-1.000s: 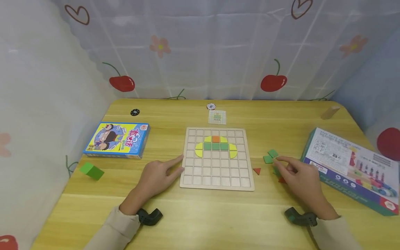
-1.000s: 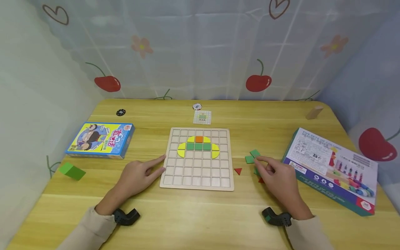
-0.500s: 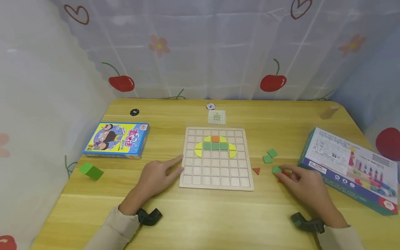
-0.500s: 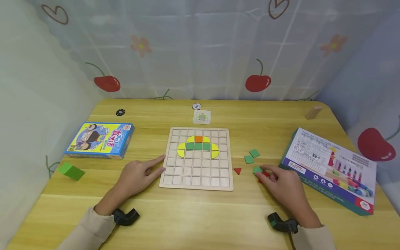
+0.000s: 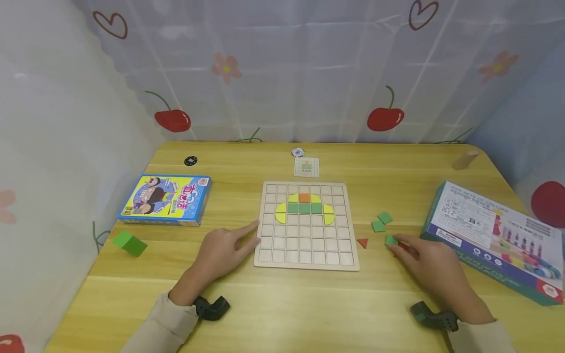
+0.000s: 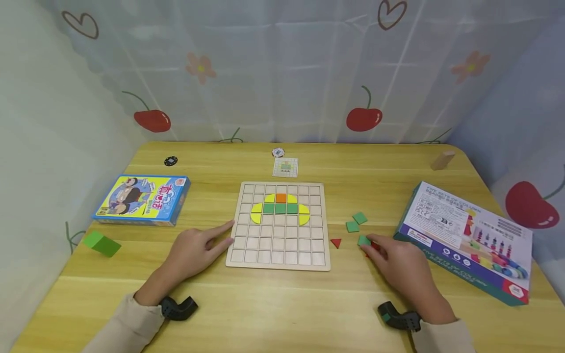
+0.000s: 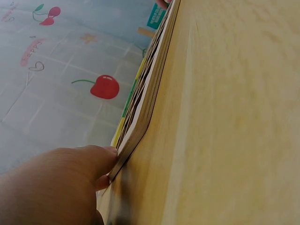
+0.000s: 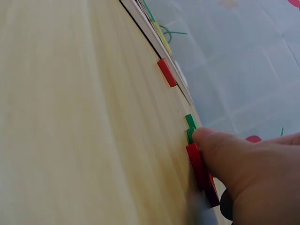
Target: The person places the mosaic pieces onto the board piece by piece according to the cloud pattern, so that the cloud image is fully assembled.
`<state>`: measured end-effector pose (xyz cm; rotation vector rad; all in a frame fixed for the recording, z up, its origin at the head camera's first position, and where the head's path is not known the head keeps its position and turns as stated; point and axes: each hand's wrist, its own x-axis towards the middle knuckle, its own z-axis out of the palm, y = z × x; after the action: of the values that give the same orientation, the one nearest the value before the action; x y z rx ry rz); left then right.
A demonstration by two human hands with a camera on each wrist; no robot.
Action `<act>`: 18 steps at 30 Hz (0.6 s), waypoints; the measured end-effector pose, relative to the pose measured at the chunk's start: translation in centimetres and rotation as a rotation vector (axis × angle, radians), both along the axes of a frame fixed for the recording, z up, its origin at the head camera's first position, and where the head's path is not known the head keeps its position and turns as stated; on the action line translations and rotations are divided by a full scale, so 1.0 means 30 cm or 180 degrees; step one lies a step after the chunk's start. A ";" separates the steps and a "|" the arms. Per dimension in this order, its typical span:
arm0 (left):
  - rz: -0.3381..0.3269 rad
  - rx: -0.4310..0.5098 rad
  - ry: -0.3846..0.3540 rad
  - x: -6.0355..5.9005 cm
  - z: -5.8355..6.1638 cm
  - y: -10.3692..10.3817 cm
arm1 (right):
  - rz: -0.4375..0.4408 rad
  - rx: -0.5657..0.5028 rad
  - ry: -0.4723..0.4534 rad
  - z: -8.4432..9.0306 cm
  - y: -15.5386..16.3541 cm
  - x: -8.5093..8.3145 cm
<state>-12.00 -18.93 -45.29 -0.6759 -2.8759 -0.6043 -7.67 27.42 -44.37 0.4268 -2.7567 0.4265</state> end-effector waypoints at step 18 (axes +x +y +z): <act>0.0023 0.0014 -0.0031 0.004 0.004 0.003 | 0.0445 0.0042 0.0142 0.004 -0.135 -0.051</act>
<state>-11.89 -18.84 -45.17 -0.6636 -2.8837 -0.6147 -9.21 23.37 -44.25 0.6273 -2.6977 0.4270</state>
